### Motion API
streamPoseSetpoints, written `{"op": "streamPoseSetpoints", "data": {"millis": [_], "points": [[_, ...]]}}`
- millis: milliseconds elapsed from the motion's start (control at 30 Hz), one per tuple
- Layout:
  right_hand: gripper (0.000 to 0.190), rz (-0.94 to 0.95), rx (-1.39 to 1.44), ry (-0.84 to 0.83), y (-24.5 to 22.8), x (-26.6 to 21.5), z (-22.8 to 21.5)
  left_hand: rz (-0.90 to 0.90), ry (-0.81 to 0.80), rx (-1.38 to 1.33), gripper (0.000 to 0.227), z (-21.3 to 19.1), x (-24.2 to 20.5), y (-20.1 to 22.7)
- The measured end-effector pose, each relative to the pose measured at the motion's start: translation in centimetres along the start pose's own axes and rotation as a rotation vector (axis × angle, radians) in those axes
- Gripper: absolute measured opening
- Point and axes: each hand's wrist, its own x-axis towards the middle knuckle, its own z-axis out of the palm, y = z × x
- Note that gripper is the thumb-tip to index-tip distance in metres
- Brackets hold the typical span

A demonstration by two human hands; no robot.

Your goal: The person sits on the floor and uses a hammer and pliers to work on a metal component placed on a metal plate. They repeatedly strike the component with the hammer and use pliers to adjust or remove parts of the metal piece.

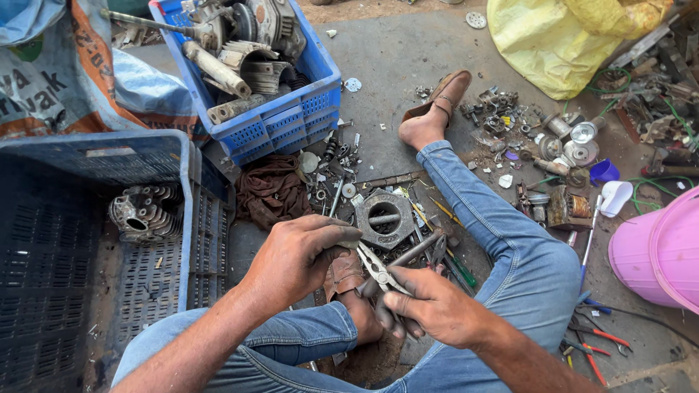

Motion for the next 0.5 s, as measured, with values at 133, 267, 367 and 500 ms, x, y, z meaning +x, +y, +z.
{"op": "streamPoseSetpoints", "data": {"millis": [133,267,367,500], "points": [[0.023,-0.07,0.156,0.001,1.6,0.4,0.5,-0.03,-0.016,0.019,0.04,-0.1,0.0,0.3],[0.018,-0.09,0.219,0.066,2.5,1.1,1.8,0.014,0.112,0.1,0.038,0.7,-0.3,0.9],[0.02,-0.238,0.206,0.266,2.0,2.0,2.1,-0.075,0.056,0.206,0.038,2.0,-0.5,1.4],[0.018,-0.445,0.39,0.26,0.4,1.0,-0.1,-0.092,0.204,0.027,0.029,2.6,-0.2,1.6]]}}
